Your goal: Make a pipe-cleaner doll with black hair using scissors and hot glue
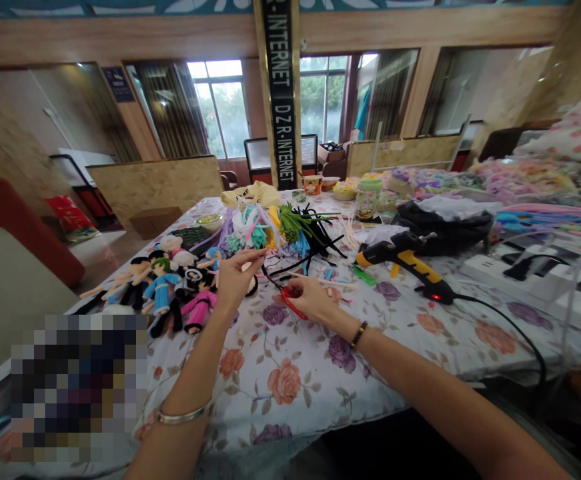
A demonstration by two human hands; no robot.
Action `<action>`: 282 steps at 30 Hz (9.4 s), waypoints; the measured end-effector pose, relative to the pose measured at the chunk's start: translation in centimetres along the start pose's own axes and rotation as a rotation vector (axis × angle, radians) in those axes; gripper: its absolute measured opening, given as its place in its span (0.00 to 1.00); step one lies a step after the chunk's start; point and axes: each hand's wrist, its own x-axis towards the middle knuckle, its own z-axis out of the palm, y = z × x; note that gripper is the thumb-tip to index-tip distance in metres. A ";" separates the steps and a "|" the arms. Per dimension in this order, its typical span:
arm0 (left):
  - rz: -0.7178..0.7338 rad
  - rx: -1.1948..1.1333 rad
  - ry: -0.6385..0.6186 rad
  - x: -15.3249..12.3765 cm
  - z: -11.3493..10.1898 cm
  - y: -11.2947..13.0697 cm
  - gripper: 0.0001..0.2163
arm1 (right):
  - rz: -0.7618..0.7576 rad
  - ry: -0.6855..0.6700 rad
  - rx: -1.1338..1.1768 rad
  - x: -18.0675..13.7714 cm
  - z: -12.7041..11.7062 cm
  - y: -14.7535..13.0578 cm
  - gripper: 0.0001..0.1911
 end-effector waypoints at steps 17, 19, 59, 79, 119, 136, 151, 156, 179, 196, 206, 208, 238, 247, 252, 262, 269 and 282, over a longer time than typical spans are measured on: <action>-0.010 0.004 0.051 -0.1 0.0 0.6 0.07 | 0.013 0.012 0.033 -0.2 -0.1 -0.6 0.24; -0.014 0.006 0.058 -0.1 0.0 0.5 0.07 | 0.018 0.010 0.052 -0.2 -0.1 -0.6 0.24; -0.051 -0.048 0.034 -0.2 0.3 0.2 0.08 | 0.017 0.017 0.017 -0.2 -0.2 -1.0 0.24; -0.089 -0.072 0.046 -0.3 0.4 0.3 0.08 | 0.008 0.012 0.032 -0.2 -0.2 -1.1 0.24; -0.086 -0.113 0.109 -0.1 0.4 -0.4 0.09 | 0.024 0.006 0.053 -0.4 -0.2 -1.2 0.23; -0.114 -0.135 0.107 -0.2 0.4 0.1 0.09 | 0.007 0.016 0.045 -0.3 0.0 -0.8 0.22; -0.142 -0.156 0.115 -0.2 0.6 0.2 0.09 | 0.011 0.028 0.020 -0.3 0.1 -1.2 0.24; -0.147 -0.166 0.112 -0.3 0.6 0.2 0.10 | -0.006 0.016 0.044 -0.3 0.2 -1.3 0.24; -0.153 -0.181 0.121 -0.3 0.5 0.1 0.09 | 0.041 -0.005 0.094 -0.5 0.7 -1.2 0.24; -0.158 -0.233 0.136 -0.3 0.6 0.2 0.09 | 0.042 0.016 0.132 -0.4 0.5 -1.9 0.24; -0.150 -0.213 0.158 -0.2 0.5 -0.1 0.09 | 0.006 0.100 0.008 -0.3 0.5 -1.8 0.24; -0.156 -0.216 0.178 -0.1 0.5 -0.2 0.09 | 0.018 0.114 0.035 -0.3 0.6 -1.6 0.24; -0.312 -0.451 0.035 -0.1 0.4 -0.2 0.11 | -0.213 0.243 -0.472 0.0 -1.2 -0.4 0.21; -0.345 -0.519 -0.045 0.0 0.6 -0.9 0.12 | -0.273 0.304 -0.624 -0.1 -0.9 -0.3 0.19; -0.374 -0.533 -0.043 -0.1 0.5 -0.7 0.11 | -0.276 0.316 -0.638 -0.2 -0.9 -0.1 0.20; -0.485 -0.573 -0.079 -0.2 0.4 0.2 0.11 | -0.338 0.323 -0.708 -0.1 -1.1 -0.3 0.18; -0.523 -0.555 -0.070 -0.3 0.3 0.5 0.11 | -0.417 0.393 -0.788 -0.3 -1.1 -0.1 0.19; -0.543 -0.558 -0.075 -0.3 0.3 0.2 0.11 | -0.365 0.365 -0.841 -0.4 -1.2 -0.4 0.21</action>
